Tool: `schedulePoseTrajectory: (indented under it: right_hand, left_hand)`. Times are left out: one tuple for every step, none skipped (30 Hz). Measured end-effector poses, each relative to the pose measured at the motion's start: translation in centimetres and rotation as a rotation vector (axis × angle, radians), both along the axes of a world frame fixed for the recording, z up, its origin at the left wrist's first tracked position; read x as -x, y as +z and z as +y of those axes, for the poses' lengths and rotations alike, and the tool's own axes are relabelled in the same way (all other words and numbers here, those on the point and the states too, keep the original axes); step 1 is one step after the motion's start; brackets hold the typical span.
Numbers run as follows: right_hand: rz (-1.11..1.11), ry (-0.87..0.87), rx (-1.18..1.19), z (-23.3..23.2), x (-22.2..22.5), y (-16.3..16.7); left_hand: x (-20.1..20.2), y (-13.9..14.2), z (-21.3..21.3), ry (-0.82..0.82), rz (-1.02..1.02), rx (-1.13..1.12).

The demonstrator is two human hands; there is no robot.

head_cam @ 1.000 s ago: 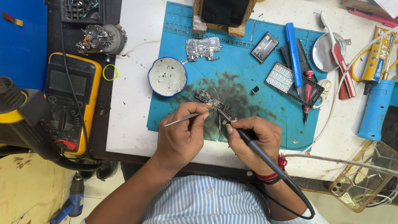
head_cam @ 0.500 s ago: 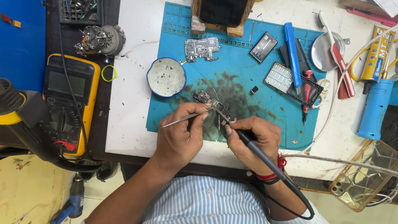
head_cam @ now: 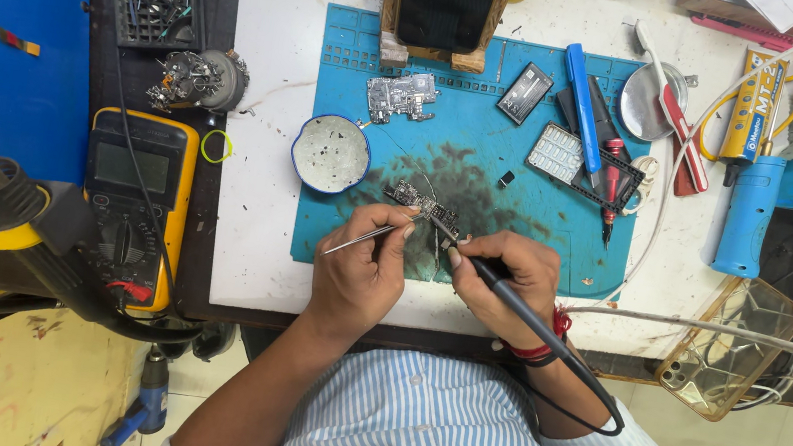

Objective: The person uses a soldering iron and tweezers to apply solder to a small circuit board. They repeatedly heat and adjust tiny components on the board while holding it steady with tweezers. The work is performed on a cluttered workbench with various tools and electronic parts visible.

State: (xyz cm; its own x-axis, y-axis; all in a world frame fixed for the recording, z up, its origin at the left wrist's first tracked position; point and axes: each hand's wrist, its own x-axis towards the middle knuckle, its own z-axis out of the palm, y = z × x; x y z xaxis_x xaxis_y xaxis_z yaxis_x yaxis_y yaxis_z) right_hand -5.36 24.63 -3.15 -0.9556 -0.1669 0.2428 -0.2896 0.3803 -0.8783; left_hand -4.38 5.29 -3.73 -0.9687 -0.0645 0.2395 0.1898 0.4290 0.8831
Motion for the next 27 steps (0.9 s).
schedulePoseTrajectory:
  right_hand:
    - [0.004, -0.003, 0.004, -0.02, -0.03, -0.03]
    - [-0.013, -0.018, 0.002, -0.08, -0.05, -0.05]
    - [-0.029, -0.034, 0.000, -0.15, -0.08, -0.08]
    - [-0.045, -0.050, -0.002, -0.16, -0.09, -0.08]
    - [-0.032, -0.030, -0.009, -0.10, -0.08, -0.06]
    - [-0.019, -0.010, -0.016, 0.01, -0.06, -0.02]
    - [-0.006, 0.010, -0.023, 0.08, -0.04, 0.01]
    - [-0.008, -0.001, -0.016, 0.05, -0.04, 0.01]
    - [-0.009, -0.013, -0.010, -0.01, -0.05, 0.00]
    - [-0.011, -0.024, -0.003, -0.06, -0.07, 0.00]
    - [-0.026, -0.034, 0.003, -0.12, -0.09, 0.01]
    - [-0.041, -0.044, 0.009, -0.17, -0.11, 0.02]
    - [-0.055, -0.054, 0.016, -0.20, -0.11, 0.04]
    - [-0.047, -0.035, 0.006, -0.16, -0.10, 0.09]
    - [-0.038, -0.016, -0.005, -0.06, -0.08, 0.16]
    - [-0.030, 0.003, -0.015, -0.01, -0.06, 0.21]
    - [-0.025, -0.002, -0.008, -0.03, -0.04, 0.21]
    - [-0.020, -0.007, -0.001, -0.05, -0.01, 0.21]
    - [-0.016, -0.012, 0.006, -0.08, 0.00, 0.20]
    - [-0.025, -0.025, 0.009, -0.12, -0.01, 0.19]
    - [-0.035, -0.037, 0.012, -0.17, -0.02, 0.17]
    - [-0.044, -0.049, 0.016, -0.19, -0.03, 0.14]
    - [-0.030, -0.027, 0.003, -0.11, 0.00, 0.16]
    - [-0.015, -0.006, -0.009, 0.02, 0.05, 0.17]
    - [-0.001, 0.016, -0.021, 0.09, 0.08, 0.17]
    - [-0.003, 0.003, -0.011, 0.07, 0.08, 0.13]
    - [-0.004, -0.011, -0.001, -0.01, 0.08, 0.06]
  left_hand:
    - [-0.02, -0.03, 0.01, 0.000, -0.003, -0.005]
    - [-0.03, -0.03, 0.00, 0.000, -0.005, -0.009]
    - [-0.04, -0.03, -0.01, 0.001, -0.008, -0.014]
    - [-0.06, -0.04, 0.01, 0.001, -0.006, -0.015]
    - [-0.07, -0.05, 0.04, 0.001, -0.003, -0.016]
    - [-0.07, -0.05, 0.04, 0.001, -0.001, -0.017]
    - [-0.07, -0.05, 0.04, 0.001, -0.008, -0.019]
    - [-0.07, -0.04, 0.04, 0.001, -0.014, -0.021]
    - [-0.07, -0.03, 0.03, 0.002, -0.020, -0.023]
    - [-0.06, -0.02, 0.02, 0.001, -0.011, -0.018]
    - [-0.06, 0.00, 0.00, 0.001, -0.002, -0.013]
    - [-0.06, 0.02, -0.01, 0.001, 0.008, -0.009]
    - [-0.06, 0.03, 0.00, 0.001, 0.002, -0.008]
    - [-0.06, 0.05, 0.00, 0.001, -0.004, -0.007]
    - [-0.06, 0.06, 0.00, 0.001, -0.011, -0.006]
    - [-0.06, 0.07, 0.00, 0.000, -0.003, -0.007]
    - [-0.05, 0.07, -0.01, -0.001, 0.004, -0.008]
    - [-0.05, 0.07, -0.02, -0.001, 0.011, -0.009]
    - [-0.03, 0.07, -0.02, -0.002, 0.011, -0.006]
    - [0.00, 0.07, -0.03, -0.002, 0.012, -0.003]
    - [0.01, 0.07, -0.03, -0.002, 0.012, 0.000]
    - [0.02, 0.07, -0.03, -0.001, 0.011, -0.001]
    - [0.03, 0.08, -0.02, 0.000, 0.010, -0.003]
    - [0.04, 0.09, -0.02, 0.002, 0.009, -0.004]
    - [0.06, 0.10, -0.02, 0.001, 0.009, -0.007]
    - [0.08, 0.10, -0.03, 0.001, 0.008, -0.010]
    - [0.10, 0.10, -0.04, 0.000, 0.008, -0.013]
